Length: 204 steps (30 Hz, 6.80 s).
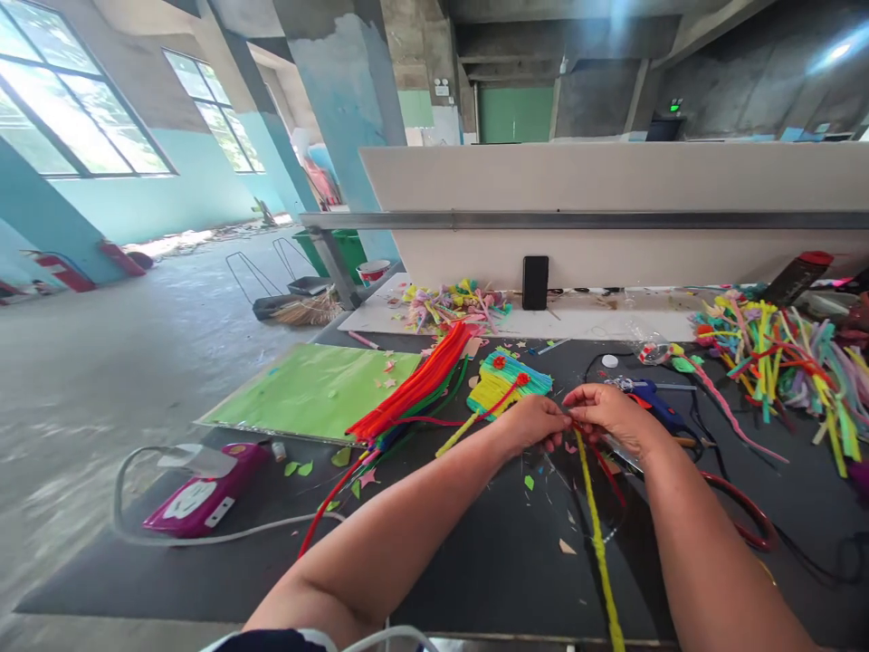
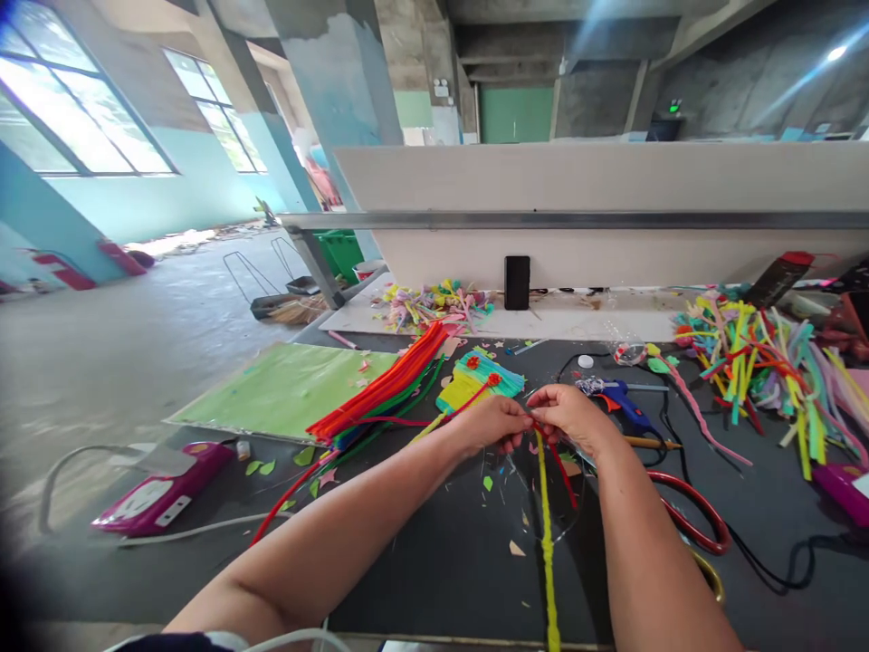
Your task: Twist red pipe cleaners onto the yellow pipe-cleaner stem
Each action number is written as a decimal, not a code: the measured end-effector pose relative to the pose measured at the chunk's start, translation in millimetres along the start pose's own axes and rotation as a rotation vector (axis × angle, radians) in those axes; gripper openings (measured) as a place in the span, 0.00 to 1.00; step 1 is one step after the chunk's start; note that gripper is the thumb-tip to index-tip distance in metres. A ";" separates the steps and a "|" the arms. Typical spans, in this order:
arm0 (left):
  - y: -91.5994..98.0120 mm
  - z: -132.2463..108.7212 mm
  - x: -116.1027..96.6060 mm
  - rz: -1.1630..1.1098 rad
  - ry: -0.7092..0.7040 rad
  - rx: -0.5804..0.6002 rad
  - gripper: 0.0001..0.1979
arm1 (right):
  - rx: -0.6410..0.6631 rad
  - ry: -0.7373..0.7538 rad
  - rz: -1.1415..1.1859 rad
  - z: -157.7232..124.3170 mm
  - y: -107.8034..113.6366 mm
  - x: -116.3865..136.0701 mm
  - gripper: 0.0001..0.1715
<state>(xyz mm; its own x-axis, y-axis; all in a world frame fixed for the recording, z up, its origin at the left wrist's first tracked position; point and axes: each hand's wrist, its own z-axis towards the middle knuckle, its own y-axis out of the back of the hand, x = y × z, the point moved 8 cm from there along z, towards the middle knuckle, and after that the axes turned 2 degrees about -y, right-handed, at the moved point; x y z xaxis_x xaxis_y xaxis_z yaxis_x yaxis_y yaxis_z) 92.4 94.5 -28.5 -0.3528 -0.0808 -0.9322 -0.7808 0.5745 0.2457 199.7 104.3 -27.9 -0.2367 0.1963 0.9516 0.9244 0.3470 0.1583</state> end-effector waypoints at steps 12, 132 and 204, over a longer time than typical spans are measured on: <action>-0.4 4.3 11.9 -0.144 0.086 0.006 0.09 | 0.034 -0.043 -0.083 5.9 1.5 -11.9 0.17; 88.4 -17.4 -60.7 0.778 -0.475 -0.459 0.11 | -0.056 0.048 0.580 9.3 5.8 -2.2 0.17; 103.1 -77.2 -124.6 0.884 -0.657 -0.655 0.14 | 0.165 0.031 0.474 -14.1 -28.0 18.9 0.17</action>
<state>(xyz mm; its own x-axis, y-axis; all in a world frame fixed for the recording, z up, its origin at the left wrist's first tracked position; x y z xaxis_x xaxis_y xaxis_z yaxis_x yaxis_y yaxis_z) 16.1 100.9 133.5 -0.7052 0.6444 -0.2956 -0.5856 -0.2944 0.7552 173.6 85.4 -10.7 0.2096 0.3412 0.9163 0.8678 0.3670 -0.3351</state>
